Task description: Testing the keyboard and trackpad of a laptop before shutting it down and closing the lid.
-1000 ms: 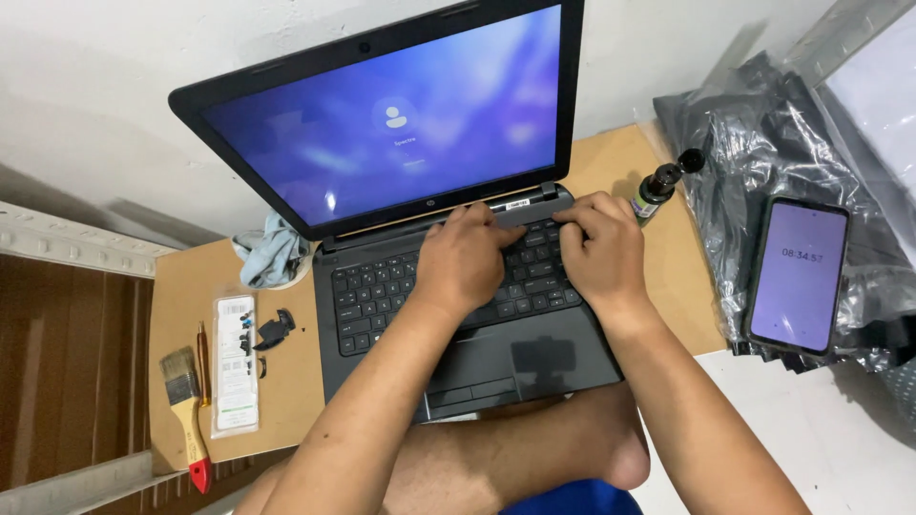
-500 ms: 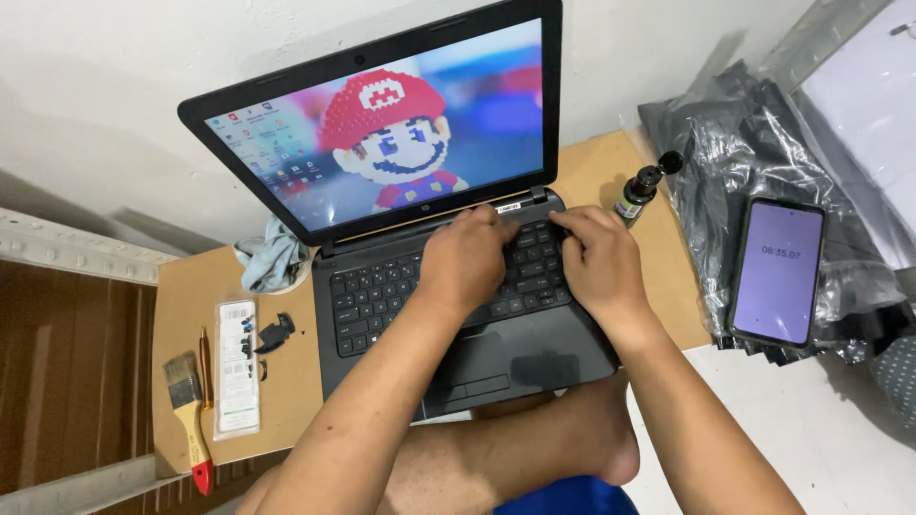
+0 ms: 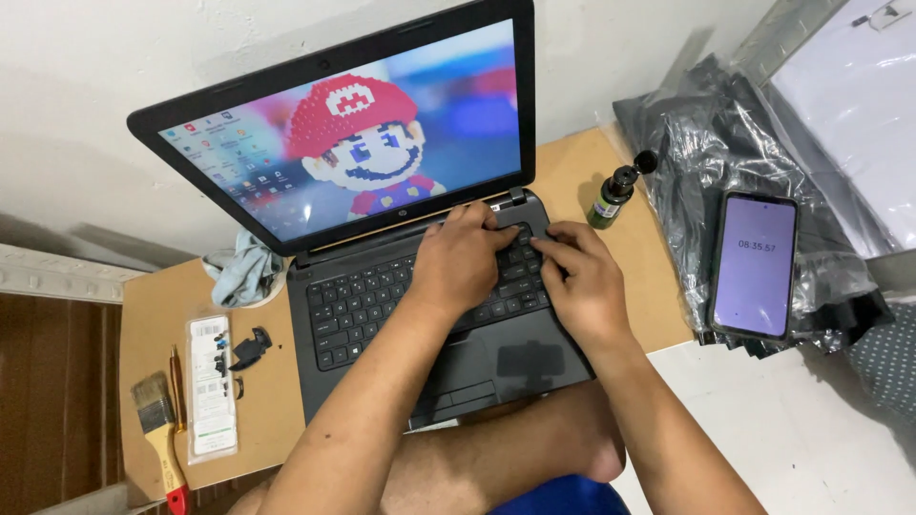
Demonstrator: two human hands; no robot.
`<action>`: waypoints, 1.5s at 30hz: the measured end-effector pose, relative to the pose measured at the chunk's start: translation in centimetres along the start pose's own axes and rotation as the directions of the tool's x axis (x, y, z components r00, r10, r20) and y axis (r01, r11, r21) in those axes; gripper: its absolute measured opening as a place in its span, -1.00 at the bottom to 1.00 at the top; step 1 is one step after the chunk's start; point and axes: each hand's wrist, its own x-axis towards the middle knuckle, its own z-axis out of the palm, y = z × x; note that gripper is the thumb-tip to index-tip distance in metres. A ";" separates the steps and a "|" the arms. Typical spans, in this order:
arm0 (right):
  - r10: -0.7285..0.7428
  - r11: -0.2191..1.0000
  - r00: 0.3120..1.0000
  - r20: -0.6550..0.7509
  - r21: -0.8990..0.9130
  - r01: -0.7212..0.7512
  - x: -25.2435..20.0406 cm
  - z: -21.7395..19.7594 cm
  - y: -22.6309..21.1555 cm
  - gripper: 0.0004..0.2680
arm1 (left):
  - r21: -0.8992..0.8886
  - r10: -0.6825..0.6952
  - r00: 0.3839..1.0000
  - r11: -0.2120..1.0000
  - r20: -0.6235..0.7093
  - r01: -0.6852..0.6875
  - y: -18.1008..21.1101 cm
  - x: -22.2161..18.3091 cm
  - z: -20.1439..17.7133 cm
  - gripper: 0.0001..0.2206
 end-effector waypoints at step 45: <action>0.067 0.994 0.997 -0.030 0.087 -0.064 -0.2 0.0 2.0 -0.84 | 0.015 0.081 0.988 0.997 -0.129 -0.080 2.2 -2.1 1.3 -0.66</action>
